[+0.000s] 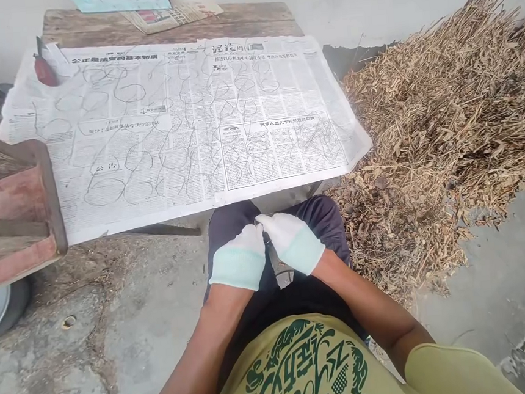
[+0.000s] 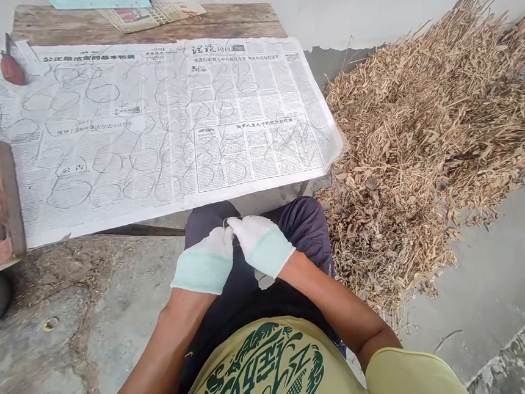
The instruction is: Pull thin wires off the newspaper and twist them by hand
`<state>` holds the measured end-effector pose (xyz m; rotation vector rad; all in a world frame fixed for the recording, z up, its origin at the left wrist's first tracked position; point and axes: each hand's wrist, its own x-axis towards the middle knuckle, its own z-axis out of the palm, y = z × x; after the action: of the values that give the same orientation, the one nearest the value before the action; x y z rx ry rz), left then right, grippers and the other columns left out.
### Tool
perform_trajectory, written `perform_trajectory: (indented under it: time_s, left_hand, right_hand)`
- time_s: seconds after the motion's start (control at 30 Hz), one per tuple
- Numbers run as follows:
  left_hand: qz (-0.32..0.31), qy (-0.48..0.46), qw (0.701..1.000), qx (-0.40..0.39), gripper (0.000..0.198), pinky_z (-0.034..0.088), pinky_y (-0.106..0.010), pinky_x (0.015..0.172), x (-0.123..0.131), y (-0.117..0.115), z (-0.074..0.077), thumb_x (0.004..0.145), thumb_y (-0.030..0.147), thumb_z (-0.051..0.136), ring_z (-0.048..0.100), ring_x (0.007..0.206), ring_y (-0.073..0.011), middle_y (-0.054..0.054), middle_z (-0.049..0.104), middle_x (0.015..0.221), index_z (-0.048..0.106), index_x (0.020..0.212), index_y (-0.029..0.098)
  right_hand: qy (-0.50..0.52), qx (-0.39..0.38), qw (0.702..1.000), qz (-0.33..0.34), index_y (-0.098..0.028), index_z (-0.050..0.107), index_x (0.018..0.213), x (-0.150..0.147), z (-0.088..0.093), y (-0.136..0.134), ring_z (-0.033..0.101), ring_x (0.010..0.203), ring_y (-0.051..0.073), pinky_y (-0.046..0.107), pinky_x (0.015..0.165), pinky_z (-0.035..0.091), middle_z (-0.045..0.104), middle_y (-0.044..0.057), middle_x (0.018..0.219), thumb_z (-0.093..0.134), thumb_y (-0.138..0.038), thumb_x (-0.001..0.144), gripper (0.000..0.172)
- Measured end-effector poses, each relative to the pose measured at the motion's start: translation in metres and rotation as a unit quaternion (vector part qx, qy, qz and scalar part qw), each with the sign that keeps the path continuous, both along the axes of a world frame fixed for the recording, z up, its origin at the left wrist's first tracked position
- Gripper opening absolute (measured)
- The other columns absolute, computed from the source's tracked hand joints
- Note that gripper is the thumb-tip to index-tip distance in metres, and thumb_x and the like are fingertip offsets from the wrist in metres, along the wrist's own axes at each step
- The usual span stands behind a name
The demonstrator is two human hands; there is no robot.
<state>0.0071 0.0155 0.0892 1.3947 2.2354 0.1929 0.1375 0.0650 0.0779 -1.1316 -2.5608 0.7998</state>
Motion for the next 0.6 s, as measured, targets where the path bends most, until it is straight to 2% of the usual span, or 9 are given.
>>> perform_trajectory:
  time_s: [0.1,0.17,0.23,0.3,0.37,0.43,0.5,0.6]
  left_hand:
    - [-0.029,0.073,0.997,-0.017,0.04,0.044,-0.032,0.066,-0.001,-0.002,0.002,0.105,0.039,0.034,0.071,0.07,-0.0296,-0.011,0.068,0.07,0.067,0.095,0.018]
    - [-0.023,0.056,0.998,-0.01,0.039,0.043,-0.031,0.063,-0.002,-0.004,0.002,0.105,0.04,0.035,0.069,0.067,-0.0271,-0.01,0.069,0.071,0.066,0.093,0.02]
    - [-0.006,0.006,1.0,0.009,0.038,0.044,-0.03,0.064,-0.004,-0.006,0.001,0.104,0.042,0.038,0.069,0.068,-0.0263,-0.009,0.071,0.074,0.066,0.089,0.023]
    - [0.014,-0.054,0.998,0.029,0.036,0.045,-0.03,0.067,-0.005,-0.008,-0.002,0.103,0.043,0.04,0.07,0.071,-0.026,-0.008,0.073,0.076,0.067,0.088,0.025]
    - [0.022,-0.11,0.993,0.037,0.037,0.046,-0.03,0.068,-0.005,-0.012,-0.005,0.102,0.044,0.04,0.07,0.071,-0.0251,-0.006,0.073,0.075,0.068,0.086,0.026]
    - [0.018,-0.146,0.989,0.031,0.04,0.046,-0.031,0.067,-0.005,-0.015,-0.008,0.102,0.046,0.039,0.069,0.068,-0.024,-0.006,0.072,0.072,0.066,0.079,0.026]
    - [0.012,-0.168,0.985,0.029,0.041,0.046,-0.031,0.067,-0.005,-0.019,-0.01,0.101,0.048,0.04,0.067,0.065,-0.023,-0.006,0.072,0.071,0.063,0.075,0.027]
    - [0.014,-0.19,0.981,0.036,0.042,0.046,-0.031,0.065,-0.005,-0.022,-0.011,0.1,0.05,0.04,0.066,0.062,-0.0216,-0.005,0.072,0.071,0.062,0.072,0.027]
  right_hand:
    - [0.14,-0.073,0.984,-0.08,-0.019,0.074,0.122,0.003,-0.003,-0.004,0.07,0.106,0.022,0.034,0.101,0.052,0.076,0.01,0.113,0.051,-0.022,0.105,0.029]
    - [0.214,-0.161,0.954,-0.134,-0.02,0.077,0.118,0.005,-0.006,-0.007,0.07,0.112,0.022,0.034,0.104,0.052,0.076,0.009,0.118,0.053,-0.031,0.105,0.029]
    - [0.28,-0.265,0.91,-0.153,-0.02,0.077,0.119,0.005,-0.011,-0.01,0.071,0.113,0.022,0.035,0.102,0.055,0.076,0.008,0.122,0.055,-0.037,0.104,0.032]
    - [0.356,-0.353,0.852,-0.15,-0.02,0.075,0.124,0.002,-0.017,-0.011,0.071,0.114,0.022,0.035,0.098,0.057,0.074,0.009,0.128,0.056,-0.045,0.102,0.038]
    - [0.424,-0.415,0.792,-0.145,-0.019,0.073,0.129,-0.004,-0.023,-0.013,0.072,0.109,0.022,0.034,0.091,0.06,0.073,0.011,0.13,0.058,-0.053,0.1,0.047]
    - [0.466,-0.453,0.743,-0.158,-0.018,0.073,0.127,-0.01,-0.026,-0.013,0.073,0.101,0.022,0.033,0.084,0.061,0.075,0.012,0.122,0.061,-0.058,0.096,0.052]
    - [0.48,-0.46,0.726,-0.175,-0.016,0.076,0.115,-0.014,-0.024,-0.013,0.074,0.097,0.021,0.032,0.082,0.06,0.078,0.012,0.113,0.063,-0.057,0.094,0.047]
    - [0.468,-0.421,0.757,-0.176,-0.016,0.079,0.094,-0.013,-0.013,-0.012,0.074,0.095,0.02,0.031,0.088,0.059,0.079,0.01,0.102,0.061,-0.048,0.097,0.037]
